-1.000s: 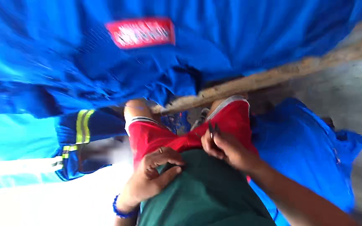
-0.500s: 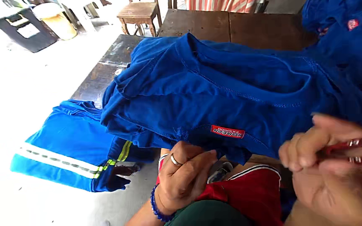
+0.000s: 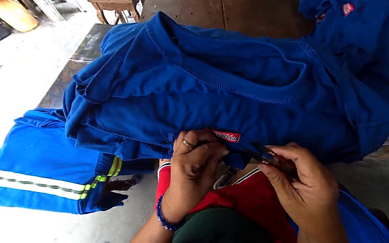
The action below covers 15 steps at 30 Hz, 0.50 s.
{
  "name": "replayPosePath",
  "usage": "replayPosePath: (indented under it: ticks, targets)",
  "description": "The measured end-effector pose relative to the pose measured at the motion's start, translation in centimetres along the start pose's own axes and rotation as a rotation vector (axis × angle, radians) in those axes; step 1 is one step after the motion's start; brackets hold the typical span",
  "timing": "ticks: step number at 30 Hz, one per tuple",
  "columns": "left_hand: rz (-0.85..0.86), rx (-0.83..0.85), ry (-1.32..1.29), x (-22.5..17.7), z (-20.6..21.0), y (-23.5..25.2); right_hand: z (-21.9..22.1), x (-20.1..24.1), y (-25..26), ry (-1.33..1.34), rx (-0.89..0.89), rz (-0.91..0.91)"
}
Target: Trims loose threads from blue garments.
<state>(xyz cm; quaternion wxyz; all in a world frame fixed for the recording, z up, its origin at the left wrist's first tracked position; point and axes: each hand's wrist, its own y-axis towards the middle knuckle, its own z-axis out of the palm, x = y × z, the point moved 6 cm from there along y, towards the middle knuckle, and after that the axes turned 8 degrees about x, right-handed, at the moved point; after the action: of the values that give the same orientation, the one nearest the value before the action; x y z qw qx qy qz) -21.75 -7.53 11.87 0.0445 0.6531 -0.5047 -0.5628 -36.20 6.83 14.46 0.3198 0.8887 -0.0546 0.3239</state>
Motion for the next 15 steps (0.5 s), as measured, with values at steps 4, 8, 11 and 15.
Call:
replayPosePath:
  ticks: [4, 8, 11, 15]
  targets:
    - [-0.021, 0.010, -0.117, -0.2, -0.3, 0.2, 0.2, 0.6, -0.1, -0.105, -0.016, -0.054]
    - [0.007, 0.007, -0.150, -0.3, 0.0, 0.2, 1.3, 1.5, 0.1, -0.148, -0.047, -0.077]
    - [0.017, 0.003, -0.192, -0.3, -0.1, 0.3, 1.9, 2.0, 0.3, -0.156, -0.127, -0.081]
    - [0.018, 0.015, -0.163, -0.4, 0.0, 0.5, 2.4, 2.1, 0.2, -0.165, -0.218, -0.017]
